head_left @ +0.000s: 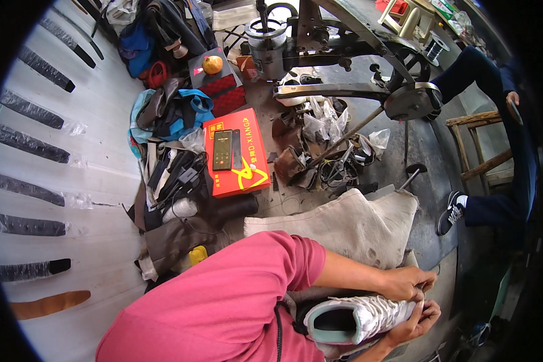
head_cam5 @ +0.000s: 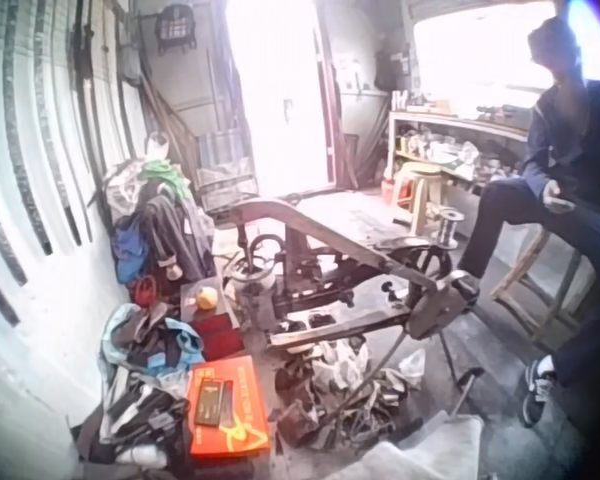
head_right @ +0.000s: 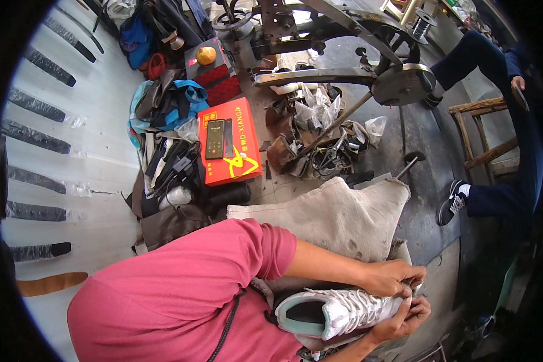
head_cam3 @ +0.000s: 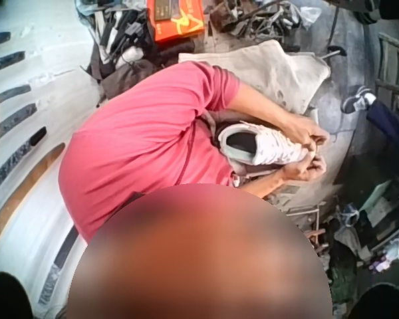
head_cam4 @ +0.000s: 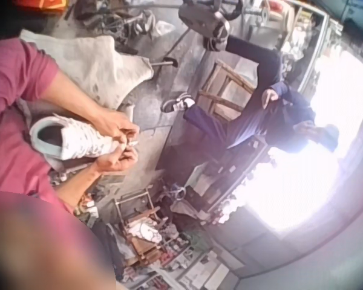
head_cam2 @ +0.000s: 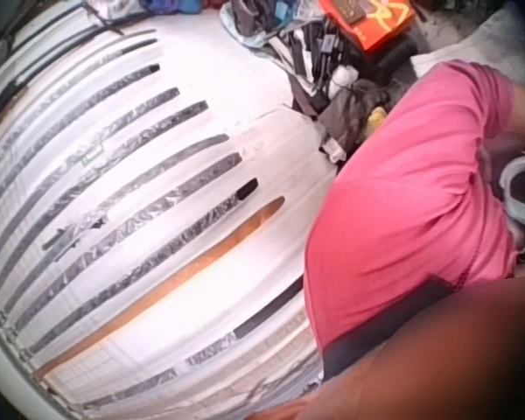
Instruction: The person repairs a white sneaker by prying the sole edge, cutting the insole, applying glue along the sole seam, and pressing the parts together. The person uses a metal pick, scissors, and a glue bottle while working at a bench in a cluttered workshop.
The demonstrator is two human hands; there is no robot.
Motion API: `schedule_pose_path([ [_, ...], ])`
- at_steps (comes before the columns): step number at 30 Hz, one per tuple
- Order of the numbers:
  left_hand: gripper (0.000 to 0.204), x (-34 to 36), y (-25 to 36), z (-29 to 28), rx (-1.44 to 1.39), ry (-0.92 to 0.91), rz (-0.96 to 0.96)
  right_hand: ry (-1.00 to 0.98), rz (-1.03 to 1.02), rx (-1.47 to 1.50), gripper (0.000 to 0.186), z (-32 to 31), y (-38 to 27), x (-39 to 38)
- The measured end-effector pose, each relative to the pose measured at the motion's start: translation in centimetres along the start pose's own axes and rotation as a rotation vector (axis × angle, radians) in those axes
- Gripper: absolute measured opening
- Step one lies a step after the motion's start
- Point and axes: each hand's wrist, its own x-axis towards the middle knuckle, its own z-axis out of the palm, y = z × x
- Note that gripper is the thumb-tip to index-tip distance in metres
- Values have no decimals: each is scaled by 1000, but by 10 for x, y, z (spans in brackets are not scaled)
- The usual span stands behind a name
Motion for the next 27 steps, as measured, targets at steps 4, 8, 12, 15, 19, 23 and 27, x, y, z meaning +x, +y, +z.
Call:
schedule_pose_path([
  [4, 27, 0, -1, 0, 9, -2, 0, -2, -18, -2, 27, -1, 4, 0],
  [8, 27, 0, 1, -1, 25, -5, 8, 9, -18, -9, 27, -1, 3, 0],
  [12, 26, 0, 3, -2, 18, -9, -1, 13, -16, -56, 27, 0, 0, -1],
  [15, 26, 0, 3, -1, 32, -6, 1, 10, -18, -37, 26, 0, 0, 0],
  [19, 26, -1, 4, -2, 20, -9, -5, 13, -13, -17, 26, 1, 0, 0],
  [23, 26, -1, 4, -2, 10, -7, 16, 11, -14, -31, 27, 1, 1, 0],
  [27, 26, 0, 4, -1, 25, -20, -6, 22, -32, 20, 28, 3, 0, 0],
])
